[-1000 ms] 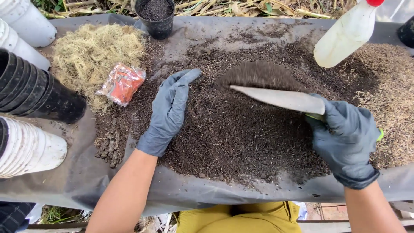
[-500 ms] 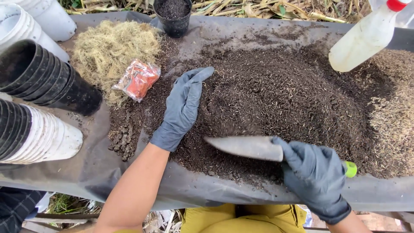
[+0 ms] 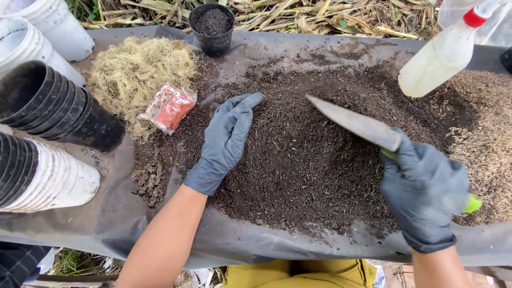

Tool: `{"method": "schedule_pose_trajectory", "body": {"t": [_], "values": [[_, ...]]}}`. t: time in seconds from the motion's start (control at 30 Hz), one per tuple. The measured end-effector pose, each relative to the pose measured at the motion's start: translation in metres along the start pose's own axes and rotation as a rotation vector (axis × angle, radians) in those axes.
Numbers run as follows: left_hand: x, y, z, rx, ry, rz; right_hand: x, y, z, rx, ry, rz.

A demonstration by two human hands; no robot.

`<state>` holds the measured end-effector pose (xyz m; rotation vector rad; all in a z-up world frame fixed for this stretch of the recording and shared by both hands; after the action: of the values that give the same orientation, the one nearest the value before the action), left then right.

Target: A person wearing gloves mixes a pile of soil on a table using their hands and a hand trowel.

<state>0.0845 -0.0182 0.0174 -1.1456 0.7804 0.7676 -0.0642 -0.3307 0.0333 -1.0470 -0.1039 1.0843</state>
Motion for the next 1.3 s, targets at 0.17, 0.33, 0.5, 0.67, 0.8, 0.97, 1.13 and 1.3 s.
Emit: {"method": "schedule_pose_trajectory", "body": {"t": [0.17, 0.33, 0.5, 0.67, 0.8, 0.97, 1.13, 1.3], "values": [[0.012, 0.001, -0.004, -0.055, 0.217, 0.146, 0.011, 0.006, -0.002, 0.056, -0.468, 0.069], [0.007, -0.002, 0.013, -0.006, -0.305, -0.073, -0.023, 0.018, -0.042, -0.038, -0.279, -0.097], [-0.021, 0.002, 0.018, 0.161, -0.698, 0.235, -0.062, 0.023, -0.064, -0.015, -0.421, -0.217], [-0.009, 0.035, 0.025, 0.397, -0.947, 0.501, -0.064, 0.04, -0.099, 0.086, -0.354, -0.216], [0.009, 0.036, 0.009, 0.398, -0.956, 0.569, -0.065, 0.048, -0.118, 0.247, -0.407, -0.277], [-0.016, -0.005, -0.02, 0.27, -0.487, 0.542, -0.061, 0.046, -0.114, 0.19, -0.452, -0.244], [-0.037, -0.038, -0.048, 0.294, -0.177, 0.533, -0.063, 0.046, -0.113, 0.169, -0.51, -0.278], [-0.046, -0.064, -0.076, 0.403, -0.227, 0.33, -0.065, 0.051, -0.117, 0.155, -0.574, -0.32]]}}
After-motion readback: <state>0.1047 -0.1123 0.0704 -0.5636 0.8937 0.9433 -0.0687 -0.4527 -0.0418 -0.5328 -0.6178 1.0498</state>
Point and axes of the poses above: each hand's wrist, its own y-axis away from the middle knuckle, its own z-axis out of the back of the hand, x = y × z, the point moved 9 cm from there along -y, towards the middle knuckle, and after that the axes turned 10 degrees about -z, right-handed, at the moved point
